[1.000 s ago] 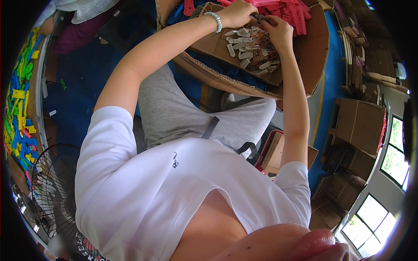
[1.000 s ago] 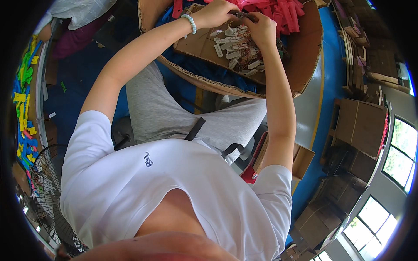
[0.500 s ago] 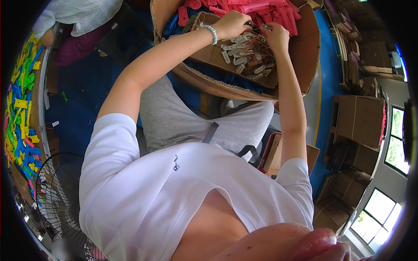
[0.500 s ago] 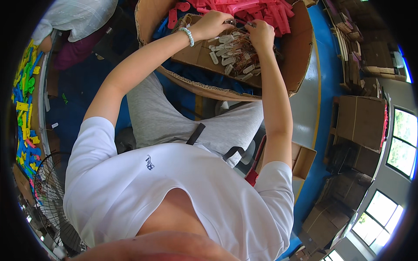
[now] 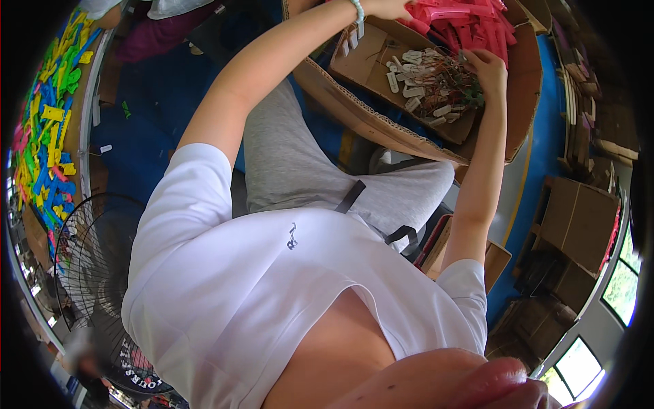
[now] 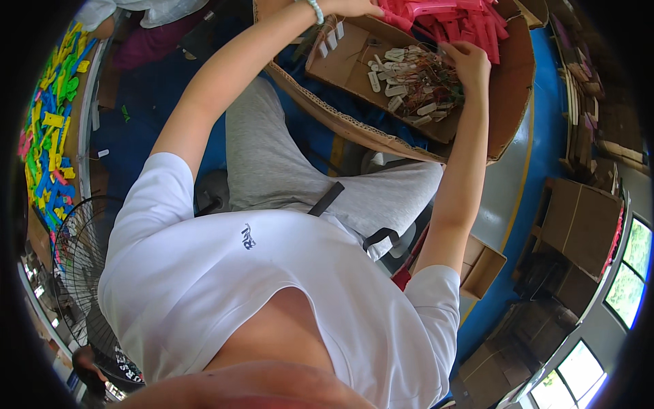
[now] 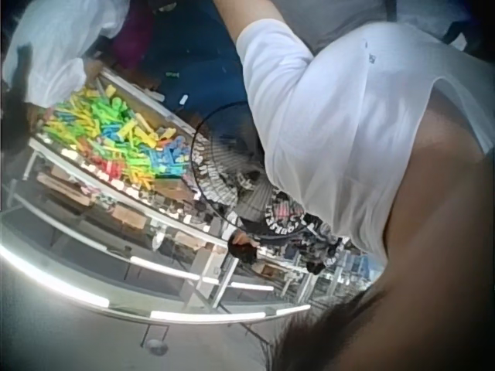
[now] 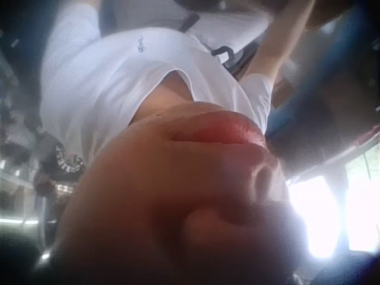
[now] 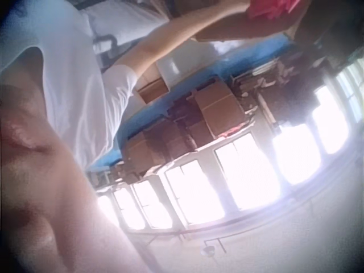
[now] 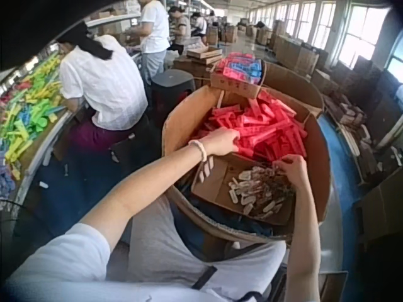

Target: Assembling small metal and plastic components for a lighting fixture or device.

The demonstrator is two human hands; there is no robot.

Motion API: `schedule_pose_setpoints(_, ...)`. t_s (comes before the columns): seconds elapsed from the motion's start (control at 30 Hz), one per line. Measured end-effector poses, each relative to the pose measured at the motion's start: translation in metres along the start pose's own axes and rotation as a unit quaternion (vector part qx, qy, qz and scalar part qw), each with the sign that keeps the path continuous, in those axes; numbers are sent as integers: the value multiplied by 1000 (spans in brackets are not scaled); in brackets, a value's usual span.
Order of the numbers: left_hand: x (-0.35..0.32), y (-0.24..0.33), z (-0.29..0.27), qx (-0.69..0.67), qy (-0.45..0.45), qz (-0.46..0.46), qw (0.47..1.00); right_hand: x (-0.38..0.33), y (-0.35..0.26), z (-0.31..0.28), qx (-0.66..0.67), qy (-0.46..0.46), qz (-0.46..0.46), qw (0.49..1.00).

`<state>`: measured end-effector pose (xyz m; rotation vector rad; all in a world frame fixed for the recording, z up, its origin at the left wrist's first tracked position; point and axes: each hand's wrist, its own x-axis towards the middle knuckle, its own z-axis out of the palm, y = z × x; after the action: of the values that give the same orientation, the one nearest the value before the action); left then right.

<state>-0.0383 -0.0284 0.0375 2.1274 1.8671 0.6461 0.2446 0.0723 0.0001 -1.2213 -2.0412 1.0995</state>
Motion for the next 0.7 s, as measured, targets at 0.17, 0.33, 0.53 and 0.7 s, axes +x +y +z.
schedule_pose_setpoints(0.17, -5, -42, 28, 100, -163, -105, 976, 2, 41, -29, -478, 61, 31, 876)
schedule_pose_setpoints(0.33, -8, -112, 58, 30, -197, -213, 956, 8, 29, 7, -300, -71, -54, 950)
schedule_pose_setpoints(0.53, -24, -152, 70, -112, -181, -348, 913, 3, 25, 25, -262, -104, -75, 957)
schedule_pose_setpoints(0.7, -61, -203, 51, -12, -266, -322, 909, -2, -4, 48, -182, -126, -105, 970)
